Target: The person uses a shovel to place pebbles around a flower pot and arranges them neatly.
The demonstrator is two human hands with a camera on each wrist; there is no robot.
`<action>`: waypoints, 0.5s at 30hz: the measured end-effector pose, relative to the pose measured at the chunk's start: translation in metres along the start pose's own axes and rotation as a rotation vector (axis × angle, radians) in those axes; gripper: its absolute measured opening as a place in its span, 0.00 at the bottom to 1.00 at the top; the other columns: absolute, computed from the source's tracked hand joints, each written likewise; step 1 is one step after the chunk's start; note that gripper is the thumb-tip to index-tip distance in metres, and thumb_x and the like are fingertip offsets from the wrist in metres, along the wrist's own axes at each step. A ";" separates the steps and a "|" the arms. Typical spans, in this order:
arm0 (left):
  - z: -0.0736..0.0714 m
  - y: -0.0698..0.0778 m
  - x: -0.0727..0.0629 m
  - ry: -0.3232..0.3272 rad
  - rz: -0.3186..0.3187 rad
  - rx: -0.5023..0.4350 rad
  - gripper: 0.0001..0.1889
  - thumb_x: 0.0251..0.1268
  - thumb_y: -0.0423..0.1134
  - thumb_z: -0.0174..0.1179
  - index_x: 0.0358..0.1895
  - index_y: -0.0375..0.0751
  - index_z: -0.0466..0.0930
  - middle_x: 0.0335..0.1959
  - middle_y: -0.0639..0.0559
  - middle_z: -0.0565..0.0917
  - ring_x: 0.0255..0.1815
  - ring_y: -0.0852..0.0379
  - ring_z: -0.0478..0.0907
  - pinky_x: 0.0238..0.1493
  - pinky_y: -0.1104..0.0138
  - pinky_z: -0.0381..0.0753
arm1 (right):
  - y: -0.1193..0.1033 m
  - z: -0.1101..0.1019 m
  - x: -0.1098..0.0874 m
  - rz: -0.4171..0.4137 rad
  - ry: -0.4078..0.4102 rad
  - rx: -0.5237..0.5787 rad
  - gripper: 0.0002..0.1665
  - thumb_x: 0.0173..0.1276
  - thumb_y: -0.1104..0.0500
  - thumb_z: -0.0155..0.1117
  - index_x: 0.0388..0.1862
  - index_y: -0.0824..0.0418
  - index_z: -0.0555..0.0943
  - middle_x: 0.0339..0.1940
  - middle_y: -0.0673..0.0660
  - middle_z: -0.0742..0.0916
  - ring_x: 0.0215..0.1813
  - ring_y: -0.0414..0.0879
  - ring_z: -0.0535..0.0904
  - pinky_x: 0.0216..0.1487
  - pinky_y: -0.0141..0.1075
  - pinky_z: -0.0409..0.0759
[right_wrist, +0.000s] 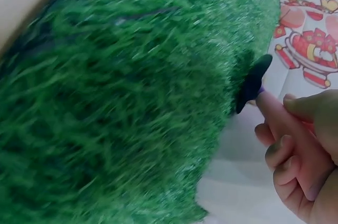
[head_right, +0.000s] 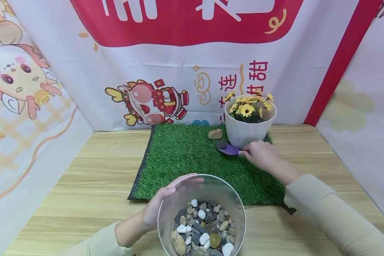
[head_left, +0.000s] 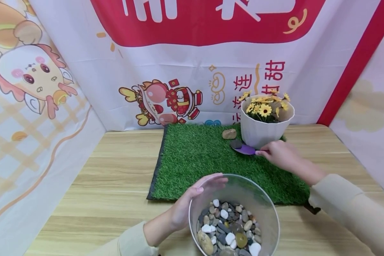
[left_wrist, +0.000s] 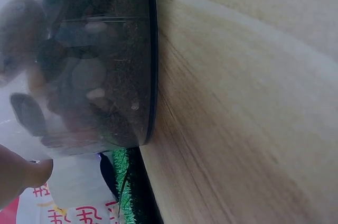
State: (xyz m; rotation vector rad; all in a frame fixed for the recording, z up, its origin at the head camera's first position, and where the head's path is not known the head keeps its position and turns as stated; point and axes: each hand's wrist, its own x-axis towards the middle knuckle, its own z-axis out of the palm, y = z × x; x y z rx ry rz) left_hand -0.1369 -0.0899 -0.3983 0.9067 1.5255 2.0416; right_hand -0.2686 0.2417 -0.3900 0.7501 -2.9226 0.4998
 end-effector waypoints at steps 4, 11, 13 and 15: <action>0.000 0.000 0.000 -0.004 0.001 -0.004 0.34 0.78 0.47 0.31 0.79 0.29 0.49 0.78 0.32 0.60 0.78 0.39 0.58 0.78 0.46 0.53 | -0.008 -0.002 0.003 0.015 0.001 -0.039 0.16 0.74 0.56 0.66 0.25 0.58 0.86 0.13 0.44 0.75 0.16 0.40 0.68 0.23 0.39 0.71; 0.000 -0.001 0.000 -0.003 -0.001 -0.004 0.34 0.78 0.48 0.31 0.79 0.29 0.49 0.78 0.32 0.60 0.78 0.39 0.57 0.78 0.46 0.52 | -0.026 -0.012 -0.001 0.047 -0.023 -0.124 0.21 0.74 0.56 0.66 0.18 0.54 0.78 0.13 0.45 0.74 0.16 0.42 0.69 0.20 0.41 0.70; 0.000 -0.002 0.000 0.001 -0.005 -0.001 0.34 0.78 0.48 0.31 0.79 0.30 0.49 0.78 0.32 0.60 0.78 0.40 0.57 0.78 0.46 0.53 | -0.030 -0.015 -0.004 0.039 -0.016 -0.148 0.22 0.73 0.56 0.66 0.16 0.53 0.75 0.13 0.45 0.73 0.16 0.42 0.68 0.18 0.40 0.69; -0.001 -0.002 0.000 0.005 -0.008 -0.001 0.34 0.78 0.48 0.32 0.79 0.30 0.49 0.78 0.33 0.60 0.78 0.40 0.57 0.78 0.46 0.53 | -0.033 -0.017 -0.007 0.028 -0.007 -0.165 0.25 0.72 0.57 0.67 0.14 0.52 0.72 0.12 0.45 0.71 0.16 0.41 0.66 0.18 0.39 0.66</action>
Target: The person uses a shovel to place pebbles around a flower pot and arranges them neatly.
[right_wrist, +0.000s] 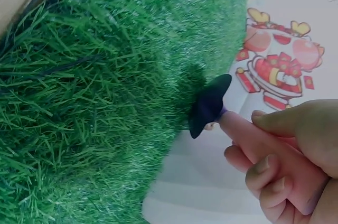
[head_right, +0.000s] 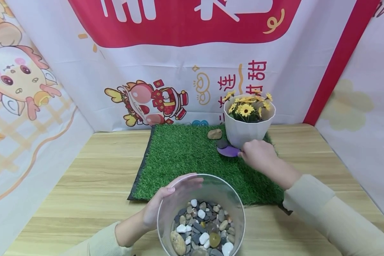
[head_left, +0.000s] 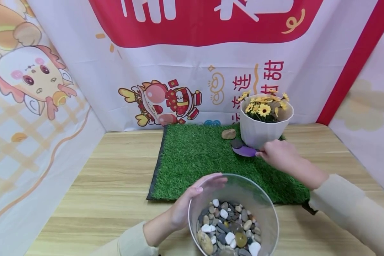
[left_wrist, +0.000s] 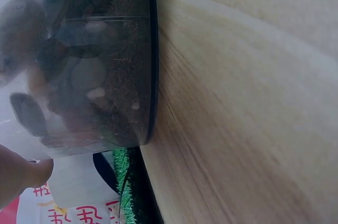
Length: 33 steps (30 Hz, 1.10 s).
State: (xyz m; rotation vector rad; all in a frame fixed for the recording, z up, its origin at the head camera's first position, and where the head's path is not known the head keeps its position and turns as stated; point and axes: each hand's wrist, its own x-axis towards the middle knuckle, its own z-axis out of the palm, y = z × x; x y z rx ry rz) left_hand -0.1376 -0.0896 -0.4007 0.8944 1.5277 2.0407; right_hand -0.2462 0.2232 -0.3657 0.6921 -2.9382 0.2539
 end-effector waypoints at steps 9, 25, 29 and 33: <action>0.000 0.000 -0.002 0.000 0.000 -0.001 0.34 0.78 0.47 0.31 0.79 0.30 0.49 0.78 0.33 0.60 0.78 0.40 0.57 0.78 0.46 0.52 | -0.001 -0.007 -0.012 0.001 -0.028 0.011 0.22 0.72 0.54 0.68 0.16 0.52 0.78 0.12 0.44 0.72 0.17 0.40 0.65 0.20 0.39 0.66; 0.001 0.000 0.000 -0.014 0.007 -0.019 0.34 0.78 0.48 0.31 0.79 0.29 0.49 0.78 0.32 0.59 0.78 0.39 0.57 0.78 0.47 0.52 | 0.004 -0.035 -0.036 0.081 -0.070 0.083 0.14 0.73 0.50 0.67 0.41 0.59 0.92 0.14 0.45 0.75 0.18 0.41 0.67 0.20 0.37 0.64; 0.001 0.000 0.000 -0.008 0.011 -0.014 0.34 0.78 0.48 0.31 0.79 0.29 0.49 0.78 0.31 0.59 0.78 0.38 0.57 0.78 0.46 0.52 | 0.002 -0.040 -0.040 0.067 -0.050 0.067 0.15 0.73 0.50 0.67 0.42 0.59 0.92 0.14 0.45 0.73 0.18 0.41 0.66 0.20 0.37 0.63; 0.000 0.000 -0.001 -0.006 0.010 -0.011 0.34 0.78 0.48 0.31 0.79 0.29 0.49 0.78 0.31 0.59 0.78 0.38 0.57 0.78 0.46 0.52 | -0.002 -0.046 -0.044 0.055 -0.038 0.049 0.17 0.73 0.48 0.67 0.43 0.60 0.92 0.18 0.46 0.75 0.20 0.42 0.67 0.21 0.37 0.64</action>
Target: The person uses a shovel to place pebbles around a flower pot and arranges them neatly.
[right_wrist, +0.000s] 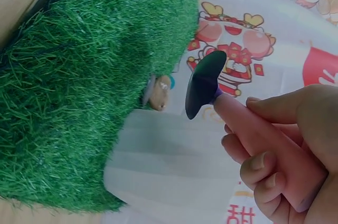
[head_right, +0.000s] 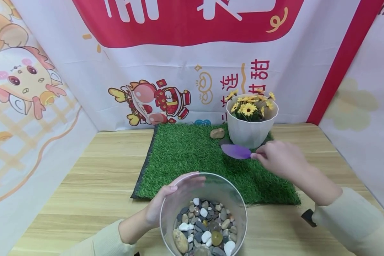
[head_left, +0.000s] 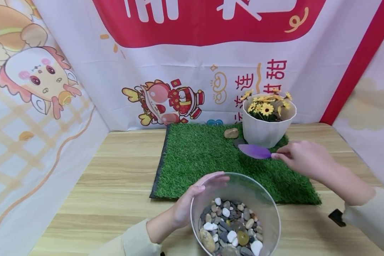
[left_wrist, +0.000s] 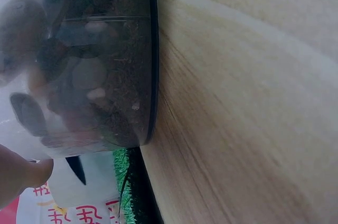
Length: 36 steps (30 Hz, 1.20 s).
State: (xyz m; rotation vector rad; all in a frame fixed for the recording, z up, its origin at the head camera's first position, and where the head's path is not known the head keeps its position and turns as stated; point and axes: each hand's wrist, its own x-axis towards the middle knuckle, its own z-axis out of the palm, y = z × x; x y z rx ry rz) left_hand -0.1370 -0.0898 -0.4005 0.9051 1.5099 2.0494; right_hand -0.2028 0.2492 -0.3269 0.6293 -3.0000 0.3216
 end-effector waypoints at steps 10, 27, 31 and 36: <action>0.001 -0.001 -0.001 0.001 -0.004 0.002 0.35 0.78 0.48 0.31 0.79 0.28 0.49 0.78 0.31 0.59 0.78 0.37 0.56 0.78 0.46 0.52 | -0.015 -0.024 -0.022 -0.101 0.249 -0.055 0.18 0.70 0.47 0.70 0.47 0.60 0.91 0.39 0.57 0.91 0.35 0.57 0.87 0.34 0.56 0.83; 0.000 -0.003 0.000 -0.012 0.004 -0.014 0.34 0.78 0.48 0.29 0.79 0.28 0.49 0.77 0.29 0.59 0.78 0.36 0.57 0.78 0.45 0.53 | -0.051 -0.048 -0.047 -0.450 0.625 -0.090 0.43 0.77 0.28 0.43 0.34 0.57 0.93 0.27 0.44 0.85 0.20 0.34 0.70 0.16 0.27 0.65; 0.000 0.000 0.000 -0.006 -0.005 -0.026 0.35 0.78 0.49 0.30 0.79 0.29 0.49 0.77 0.29 0.59 0.78 0.37 0.57 0.78 0.45 0.54 | -0.060 -0.056 -0.053 -0.538 0.634 -0.080 0.39 0.78 0.31 0.46 0.34 0.58 0.92 0.27 0.45 0.84 0.20 0.34 0.71 0.17 0.24 0.67; -0.001 0.002 0.001 -0.008 -0.021 -0.017 0.35 0.78 0.49 0.30 0.80 0.29 0.47 0.79 0.30 0.57 0.79 0.38 0.55 0.78 0.44 0.52 | -0.069 -0.058 -0.062 -0.552 0.617 -0.085 0.37 0.78 0.32 0.47 0.33 0.55 0.93 0.28 0.43 0.84 0.20 0.31 0.71 0.17 0.22 0.65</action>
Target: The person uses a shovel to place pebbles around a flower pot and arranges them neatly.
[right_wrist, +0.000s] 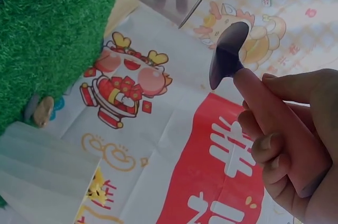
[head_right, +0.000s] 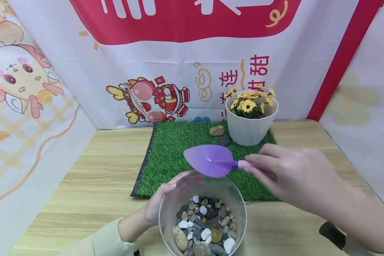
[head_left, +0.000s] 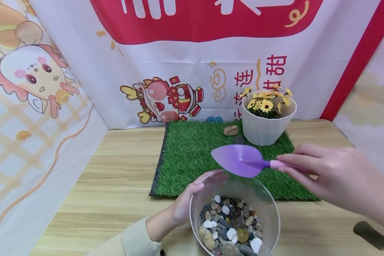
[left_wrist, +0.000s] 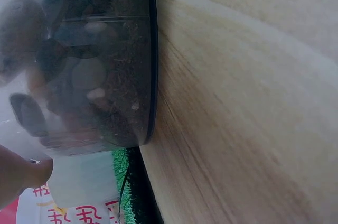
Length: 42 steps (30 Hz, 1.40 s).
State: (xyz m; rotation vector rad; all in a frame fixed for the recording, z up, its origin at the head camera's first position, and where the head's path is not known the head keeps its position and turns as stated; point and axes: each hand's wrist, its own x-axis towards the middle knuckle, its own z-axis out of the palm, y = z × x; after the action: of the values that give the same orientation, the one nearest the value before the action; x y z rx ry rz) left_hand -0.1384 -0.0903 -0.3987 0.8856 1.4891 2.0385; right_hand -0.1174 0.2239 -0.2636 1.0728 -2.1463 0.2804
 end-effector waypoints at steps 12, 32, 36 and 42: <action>-0.002 -0.001 -0.005 0.009 -0.043 0.053 0.35 0.78 0.49 0.29 0.80 0.29 0.46 0.78 0.29 0.58 0.78 0.35 0.56 0.77 0.40 0.50 | 0.005 0.002 0.001 -0.150 -0.027 0.097 0.31 0.80 0.36 0.49 0.35 0.51 0.92 0.30 0.40 0.86 0.20 0.29 0.71 0.17 0.18 0.61; 0.000 0.002 0.000 -0.013 -0.001 -0.003 0.34 0.77 0.48 0.28 0.80 0.30 0.48 0.79 0.32 0.57 0.79 0.44 0.56 0.75 0.45 0.59 | -0.031 0.026 0.006 -0.429 -0.071 -0.094 0.35 0.87 0.60 0.33 0.33 0.62 0.89 0.27 0.51 0.81 0.19 0.43 0.72 0.16 0.31 0.71; 0.000 0.002 0.000 -0.018 -0.002 -0.024 0.35 0.77 0.48 0.28 0.80 0.29 0.46 0.79 0.31 0.55 0.79 0.44 0.55 0.75 0.45 0.60 | -0.038 0.030 0.006 -0.448 -0.146 -0.182 0.42 0.85 0.67 0.21 0.32 0.62 0.88 0.28 0.53 0.79 0.21 0.43 0.72 0.17 0.31 0.68; 0.000 0.001 0.000 -0.019 0.008 -0.013 0.34 0.78 0.47 0.27 0.79 0.29 0.47 0.79 0.31 0.56 0.81 0.43 0.52 0.78 0.48 0.54 | -0.045 0.044 0.007 -0.493 -0.205 -0.245 0.40 0.79 0.70 0.22 0.25 0.60 0.85 0.23 0.51 0.74 0.19 0.41 0.68 0.17 0.30 0.64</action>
State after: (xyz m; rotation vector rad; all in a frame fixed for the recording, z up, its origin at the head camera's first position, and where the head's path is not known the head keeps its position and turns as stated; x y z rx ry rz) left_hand -0.1383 -0.0903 -0.3978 0.9038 1.4628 2.0378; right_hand -0.1076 0.1706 -0.2961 1.4816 -1.9416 -0.3250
